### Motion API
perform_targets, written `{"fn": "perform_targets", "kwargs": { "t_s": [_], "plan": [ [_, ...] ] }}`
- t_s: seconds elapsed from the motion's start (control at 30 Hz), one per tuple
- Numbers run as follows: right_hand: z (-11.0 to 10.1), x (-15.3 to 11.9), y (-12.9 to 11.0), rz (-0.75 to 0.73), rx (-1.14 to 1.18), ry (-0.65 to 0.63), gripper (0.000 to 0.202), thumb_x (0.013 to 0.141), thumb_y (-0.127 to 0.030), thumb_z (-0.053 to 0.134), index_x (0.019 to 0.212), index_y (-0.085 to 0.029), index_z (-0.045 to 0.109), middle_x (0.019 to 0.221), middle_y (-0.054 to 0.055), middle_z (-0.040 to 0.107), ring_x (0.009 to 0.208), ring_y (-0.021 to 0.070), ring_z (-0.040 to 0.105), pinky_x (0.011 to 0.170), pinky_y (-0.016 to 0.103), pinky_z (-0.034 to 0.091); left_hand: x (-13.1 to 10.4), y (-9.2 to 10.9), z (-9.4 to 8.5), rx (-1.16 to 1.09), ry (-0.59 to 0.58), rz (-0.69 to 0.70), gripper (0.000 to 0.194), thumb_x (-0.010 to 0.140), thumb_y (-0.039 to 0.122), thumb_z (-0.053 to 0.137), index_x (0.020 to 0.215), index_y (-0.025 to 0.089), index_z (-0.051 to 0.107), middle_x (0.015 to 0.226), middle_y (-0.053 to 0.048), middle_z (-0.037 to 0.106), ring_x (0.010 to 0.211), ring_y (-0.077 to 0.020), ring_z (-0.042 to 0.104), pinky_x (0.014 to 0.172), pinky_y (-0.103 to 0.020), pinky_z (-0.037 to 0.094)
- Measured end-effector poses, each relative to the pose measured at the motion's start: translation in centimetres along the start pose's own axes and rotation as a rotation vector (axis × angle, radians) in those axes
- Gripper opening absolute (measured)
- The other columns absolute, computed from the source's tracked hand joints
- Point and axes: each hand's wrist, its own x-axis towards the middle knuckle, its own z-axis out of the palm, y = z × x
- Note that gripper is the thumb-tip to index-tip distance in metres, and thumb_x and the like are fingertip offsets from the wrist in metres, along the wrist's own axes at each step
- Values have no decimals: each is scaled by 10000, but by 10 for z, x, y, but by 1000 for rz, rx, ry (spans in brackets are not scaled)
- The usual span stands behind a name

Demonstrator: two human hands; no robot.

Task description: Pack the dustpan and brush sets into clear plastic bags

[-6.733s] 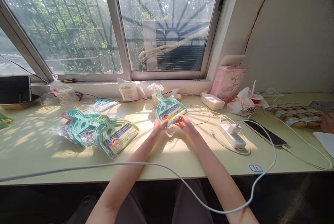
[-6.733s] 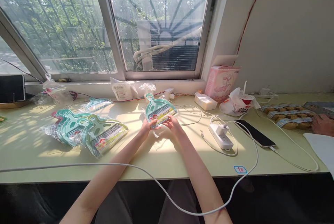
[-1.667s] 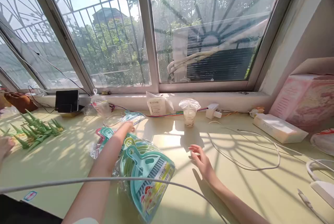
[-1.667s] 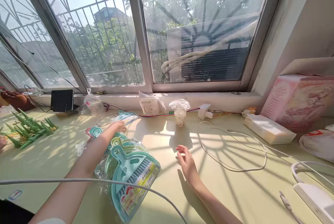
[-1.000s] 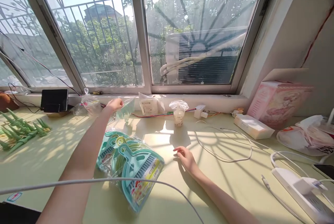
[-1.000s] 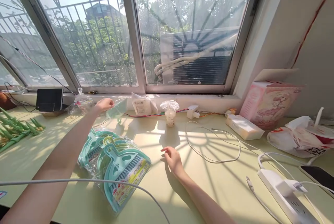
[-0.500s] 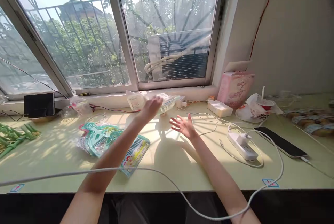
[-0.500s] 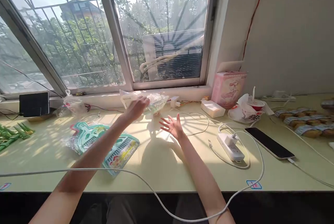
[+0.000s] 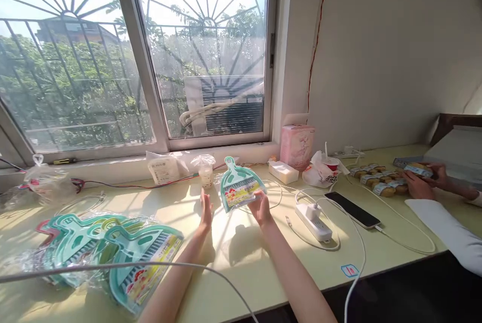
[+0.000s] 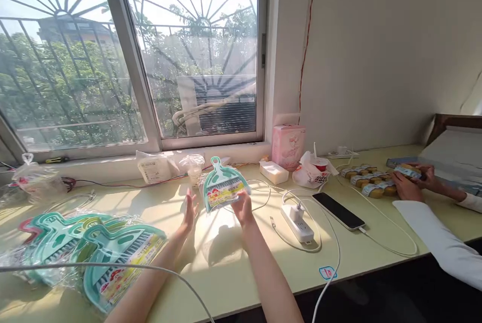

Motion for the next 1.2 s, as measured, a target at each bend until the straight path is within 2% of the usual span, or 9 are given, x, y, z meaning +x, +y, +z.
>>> {"fn": "perform_targets", "kwargs": {
  "t_s": [0.13,0.23,0.37,0.43,0.53,0.63,0.9,1.07,1.2],
  "plan": [
    [16,-11,12,38,9,-188,538,851,-457,497,1312,-251,684,1128,106,799,1111,347,738,944,525,613,7,-6,-14,-258,-296,-245,1036,710,985,539,1414,230,625,1505,-235,619,1490,-436,508,1179,-601,456],
    [19,-11,21,21,-68,-178,630,841,-430,581,1449,-268,579,1289,127,754,1229,343,694,1004,532,578,11,-11,-18,-288,-147,-243,861,588,769,863,1219,210,687,1270,-205,756,1358,-452,627,1165,-587,492],
    [12,-2,27,-91,-334,110,757,828,-479,648,1537,-297,454,1567,143,562,1400,333,561,1108,552,495,18,-20,-26,-248,98,-173,713,587,600,926,1127,226,649,1173,-152,776,1289,-401,679,1115,-554,543],
    [11,-1,30,-207,-551,124,624,844,-501,643,1421,-274,572,1508,140,604,1384,342,545,1156,565,443,19,-22,-29,-223,143,-147,668,628,575,914,1130,235,633,1198,-138,768,1285,-363,685,1103,-529,558],
    [16,-8,37,-280,-805,-78,289,937,-490,557,1018,-277,735,1152,119,751,1204,356,624,1167,604,396,16,-20,-28,-206,141,-144,613,696,529,892,1173,246,632,1232,-121,763,1301,-336,680,1106,-507,562],
    [25,-15,48,-200,-899,-187,329,975,-477,524,781,-294,717,930,124,752,1062,374,659,1141,641,379,13,-14,-24,-227,143,-131,587,753,507,863,1228,252,631,1262,-114,760,1306,-324,681,1107,-492,561],
    [25,-5,66,141,-369,26,416,834,-605,678,1006,-227,665,930,91,788,841,272,759,845,418,558,11,-10,-26,-321,107,-161,650,783,481,835,1345,248,608,1338,-116,741,1357,-344,641,1141,-500,522],
    [24,-5,58,215,-206,138,427,804,-547,736,1064,-228,622,1041,76,786,756,202,760,625,287,506,6,-9,-27,-370,-75,-203,637,764,414,839,1354,268,650,1362,-93,745,1413,-343,600,1196,-506,473],
    [25,-8,49,222,-171,68,419,792,-541,729,1047,-226,621,1050,61,770,644,157,704,507,246,401,5,-11,-26,-482,-42,-260,527,775,368,841,1268,255,696,1245,-76,790,1319,-318,668,1176,-481,498]
  ]
}}
